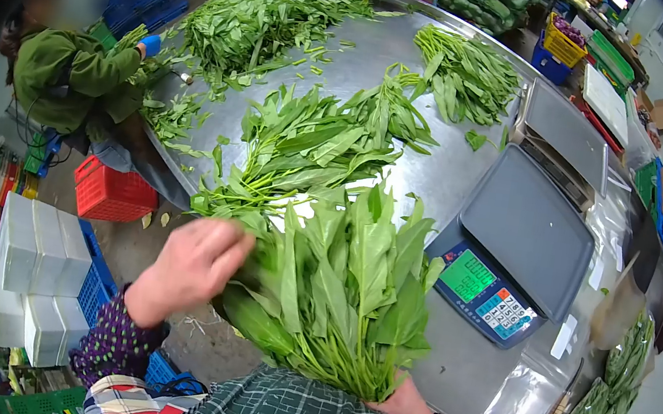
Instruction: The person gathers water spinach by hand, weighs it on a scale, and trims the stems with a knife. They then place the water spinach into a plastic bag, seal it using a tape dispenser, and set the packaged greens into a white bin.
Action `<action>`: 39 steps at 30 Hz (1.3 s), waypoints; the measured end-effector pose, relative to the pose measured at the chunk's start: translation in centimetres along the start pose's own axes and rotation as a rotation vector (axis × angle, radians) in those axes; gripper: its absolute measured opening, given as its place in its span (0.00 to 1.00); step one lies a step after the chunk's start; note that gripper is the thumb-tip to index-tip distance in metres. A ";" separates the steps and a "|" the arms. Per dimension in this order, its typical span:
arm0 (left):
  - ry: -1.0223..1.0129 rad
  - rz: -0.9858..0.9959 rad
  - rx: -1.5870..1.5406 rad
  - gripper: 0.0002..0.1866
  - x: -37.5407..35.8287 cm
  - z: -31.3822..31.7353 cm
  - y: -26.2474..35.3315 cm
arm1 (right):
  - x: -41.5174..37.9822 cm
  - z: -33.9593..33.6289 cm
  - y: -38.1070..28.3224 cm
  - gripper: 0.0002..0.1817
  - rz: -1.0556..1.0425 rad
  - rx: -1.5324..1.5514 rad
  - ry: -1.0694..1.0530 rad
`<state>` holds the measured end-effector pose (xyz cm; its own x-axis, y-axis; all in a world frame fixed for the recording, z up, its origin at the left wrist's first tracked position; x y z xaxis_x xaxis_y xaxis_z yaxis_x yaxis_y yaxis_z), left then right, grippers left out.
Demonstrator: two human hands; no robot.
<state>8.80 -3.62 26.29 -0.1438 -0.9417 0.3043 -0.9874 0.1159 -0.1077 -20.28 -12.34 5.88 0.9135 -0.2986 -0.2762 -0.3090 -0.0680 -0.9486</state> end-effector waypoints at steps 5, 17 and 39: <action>0.212 -0.260 0.167 0.14 -0.7 1.5 -9.5 | 0.2 0.2 -0.3 0.28 -0.047 -0.040 0.004; 0.803 -0.254 0.527 0.11 1.0 -12.7 -8.1 | 0.5 -0.1 -1.4 0.27 0.135 0.231 0.075; 0.118 0.194 -1.124 0.23 -2.0 -19.1 -8.0 | 2.4 -1.1 -1.9 0.36 0.148 0.509 0.030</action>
<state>15.73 3.38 44.65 -0.2465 -0.8486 0.4680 -0.4399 0.5283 0.7263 -17.80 -14.02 7.19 0.8595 -0.2977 -0.4155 -0.2601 0.4451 -0.8569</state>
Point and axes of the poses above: each hand's wrist, its own x-axis towards the middle knuckle, its own z-axis out of the palm, y = z × x, the point moved 6 cm from there along x, towards the middle knuckle
